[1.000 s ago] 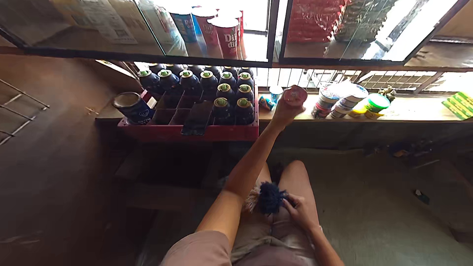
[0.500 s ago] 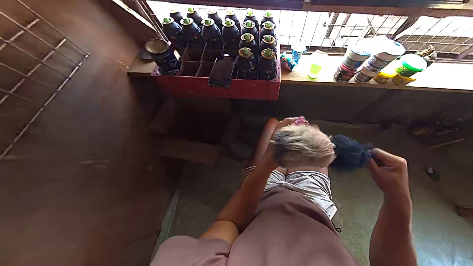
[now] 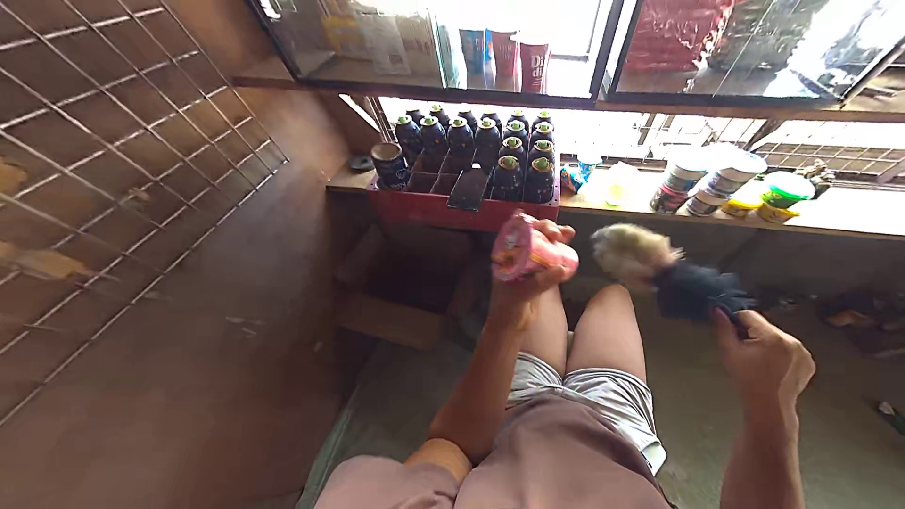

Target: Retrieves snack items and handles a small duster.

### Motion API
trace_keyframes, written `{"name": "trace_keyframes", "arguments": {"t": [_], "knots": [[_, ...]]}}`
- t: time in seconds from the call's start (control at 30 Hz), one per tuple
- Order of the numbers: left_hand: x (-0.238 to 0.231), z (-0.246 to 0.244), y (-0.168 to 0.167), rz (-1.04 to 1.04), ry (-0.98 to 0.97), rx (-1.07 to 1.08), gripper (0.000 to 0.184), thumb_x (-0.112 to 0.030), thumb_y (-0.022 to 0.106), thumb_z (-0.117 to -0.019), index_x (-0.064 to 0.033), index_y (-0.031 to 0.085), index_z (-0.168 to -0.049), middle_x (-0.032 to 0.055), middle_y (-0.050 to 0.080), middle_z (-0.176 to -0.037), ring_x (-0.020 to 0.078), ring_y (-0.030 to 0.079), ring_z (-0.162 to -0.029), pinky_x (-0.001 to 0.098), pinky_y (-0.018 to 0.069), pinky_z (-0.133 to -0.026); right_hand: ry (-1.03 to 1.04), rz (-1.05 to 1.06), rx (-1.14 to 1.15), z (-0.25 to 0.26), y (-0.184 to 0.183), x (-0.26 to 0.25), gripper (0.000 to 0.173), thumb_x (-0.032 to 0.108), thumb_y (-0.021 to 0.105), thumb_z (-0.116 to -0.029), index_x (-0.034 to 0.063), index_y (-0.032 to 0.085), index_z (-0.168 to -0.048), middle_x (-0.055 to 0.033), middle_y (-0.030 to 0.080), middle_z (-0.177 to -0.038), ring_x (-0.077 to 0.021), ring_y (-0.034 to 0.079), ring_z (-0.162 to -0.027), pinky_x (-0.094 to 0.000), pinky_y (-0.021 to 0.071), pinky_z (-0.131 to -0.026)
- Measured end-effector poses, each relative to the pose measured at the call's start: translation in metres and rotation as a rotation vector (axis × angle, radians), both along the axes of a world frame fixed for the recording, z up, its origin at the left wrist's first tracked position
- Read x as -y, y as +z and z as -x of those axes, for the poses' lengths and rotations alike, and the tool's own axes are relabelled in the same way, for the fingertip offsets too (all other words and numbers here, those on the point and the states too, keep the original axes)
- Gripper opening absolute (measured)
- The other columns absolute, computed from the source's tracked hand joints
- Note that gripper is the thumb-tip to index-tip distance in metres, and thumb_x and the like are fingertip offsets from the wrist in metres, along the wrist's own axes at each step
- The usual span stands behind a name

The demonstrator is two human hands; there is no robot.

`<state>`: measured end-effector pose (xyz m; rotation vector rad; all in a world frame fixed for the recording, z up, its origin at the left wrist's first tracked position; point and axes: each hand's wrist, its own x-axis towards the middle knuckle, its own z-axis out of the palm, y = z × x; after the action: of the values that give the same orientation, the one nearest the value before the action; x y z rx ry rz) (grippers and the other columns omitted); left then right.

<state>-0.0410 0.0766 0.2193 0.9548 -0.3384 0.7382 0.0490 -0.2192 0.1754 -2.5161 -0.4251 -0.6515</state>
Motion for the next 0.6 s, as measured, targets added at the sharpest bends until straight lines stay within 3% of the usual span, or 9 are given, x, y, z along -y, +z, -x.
{"name": "trace_keyframes", "arguments": {"t": [0.07, 0.13, 0.2, 0.27, 0.3, 0.4, 0.53, 0.57, 0.6], "knots": [[-0.010, 0.000, 0.001, -0.173, 0.281, -0.033, 0.068, -0.017, 0.088, -0.0765, -0.0103, 0.056, -0.136, 0.0082, 0.068, -0.125, 0.0257, 0.064, -0.120, 0.0463, 0.0544, -0.103, 0.166, -0.092, -0.012, 0.011, 0.002, 0.000, 0.040, 0.032, 0.061, -0.0969, -0.0039, 0.071, -0.083, -0.0186, 0.067, -0.069, -0.0345, 0.066, -0.059, -0.0561, 0.0501, -0.053], [0.002, -0.008, -0.011, -0.360, 0.485, -0.149, 0.075, -0.018, 0.089, -0.0732, 0.0016, 0.052, -0.136, 0.0084, 0.068, -0.124, 0.0200, 0.066, -0.118, 0.0405, 0.0556, -0.102, 0.291, -0.348, -0.017, 0.014, 0.000, 0.001, 0.030, 0.027, 0.061, -0.0946, 0.0022, 0.071, -0.080, 0.0004, 0.064, -0.065, -0.0007, 0.057, -0.057, -0.0218, 0.0495, -0.054], [0.020, -0.011, -0.030, -0.421, 0.505, -0.130, 0.071, -0.026, 0.091, -0.0738, -0.0114, 0.055, -0.133, -0.0039, 0.069, -0.124, 0.0114, 0.064, -0.119, 0.0359, 0.0526, -0.107, 0.343, -0.638, 0.021, 0.014, 0.002, 0.004, 0.022, 0.016, 0.061, -0.0942, 0.0015, 0.069, -0.080, 0.0067, 0.064, -0.066, 0.0102, 0.056, -0.062, -0.0110, 0.0480, -0.059], [0.036, -0.018, -0.039, -0.395, 0.452, -0.007, 0.063, -0.026, 0.089, -0.0762, -0.0262, 0.056, -0.130, -0.0117, 0.067, -0.124, 0.0114, 0.060, -0.125, 0.0361, 0.0463, -0.113, 0.312, -0.723, 0.099, 0.014, 0.004, 0.012, 0.020, 0.014, 0.060, -0.0963, 0.0065, 0.070, -0.081, 0.0119, 0.066, -0.069, 0.0127, 0.058, -0.066, -0.0094, 0.0506, -0.064], [0.040, -0.020, -0.042, -0.398, 0.453, 0.047, 0.060, -0.026, 0.088, -0.0778, -0.0289, 0.055, -0.128, -0.0127, 0.065, -0.125, 0.0127, 0.057, -0.129, 0.0369, 0.0431, -0.116, 0.236, -0.619, 0.126, 0.015, 0.005, 0.017, 0.023, 0.019, 0.061, -0.0946, 0.0075, 0.068, -0.076, 0.0095, 0.062, -0.065, 0.0085, 0.056, -0.061, -0.0135, 0.0492, -0.059], [0.044, -0.029, -0.040, -0.464, 0.485, 0.167, 0.054, -0.029, 0.085, -0.0814, -0.0338, 0.055, -0.126, -0.0171, 0.063, -0.124, 0.0070, 0.055, -0.128, 0.0375, 0.0347, -0.120, 0.146, -0.231, 0.018, 0.022, 0.006, 0.023, 0.039, 0.041, 0.064, -0.0933, 0.0076, 0.068, -0.073, -0.0038, 0.061, -0.059, -0.0157, 0.061, -0.053, -0.0397, 0.0497, -0.049], [0.047, -0.037, -0.051, -0.645, 0.356, 0.115, 0.045, -0.036, 0.074, -0.0902, -0.0308, 0.055, -0.131, -0.0119, 0.064, -0.122, 0.0055, 0.058, -0.121, 0.0381, 0.0334, -0.119, 0.233, -0.392, -0.055, 0.016, -0.010, 0.015, 0.032, 0.032, 0.065, -0.0937, 0.0052, 0.070, -0.077, -0.0010, 0.062, -0.062, -0.0035, 0.056, -0.056, -0.0239, 0.0470, -0.054], [0.047, -0.037, -0.058, -0.668, 0.356, 0.086, 0.046, -0.038, 0.073, -0.0900, -0.0313, 0.055, -0.132, -0.0115, 0.064, -0.125, 0.0059, 0.058, -0.121, 0.0358, 0.0386, -0.116, 0.186, -0.413, -0.001, 0.013, -0.013, 0.012, 0.032, 0.031, 0.064, -0.0941, 0.0049, 0.069, -0.077, -0.0012, 0.062, -0.063, -0.0031, 0.057, -0.057, -0.0235, 0.0476, -0.054], [0.049, -0.035, -0.064, -0.674, 0.354, 0.059, 0.046, -0.038, 0.072, -0.0907, -0.0313, 0.054, -0.132, -0.0116, 0.063, -0.126, 0.0053, 0.057, -0.124, 0.0374, 0.0337, -0.120, 0.132, -0.397, 0.057, 0.009, -0.015, 0.008, 0.032, 0.031, 0.062, -0.0949, 0.0053, 0.070, -0.078, -0.0016, 0.063, -0.064, -0.0045, 0.059, -0.057, -0.0250, 0.0490, -0.054]]}}
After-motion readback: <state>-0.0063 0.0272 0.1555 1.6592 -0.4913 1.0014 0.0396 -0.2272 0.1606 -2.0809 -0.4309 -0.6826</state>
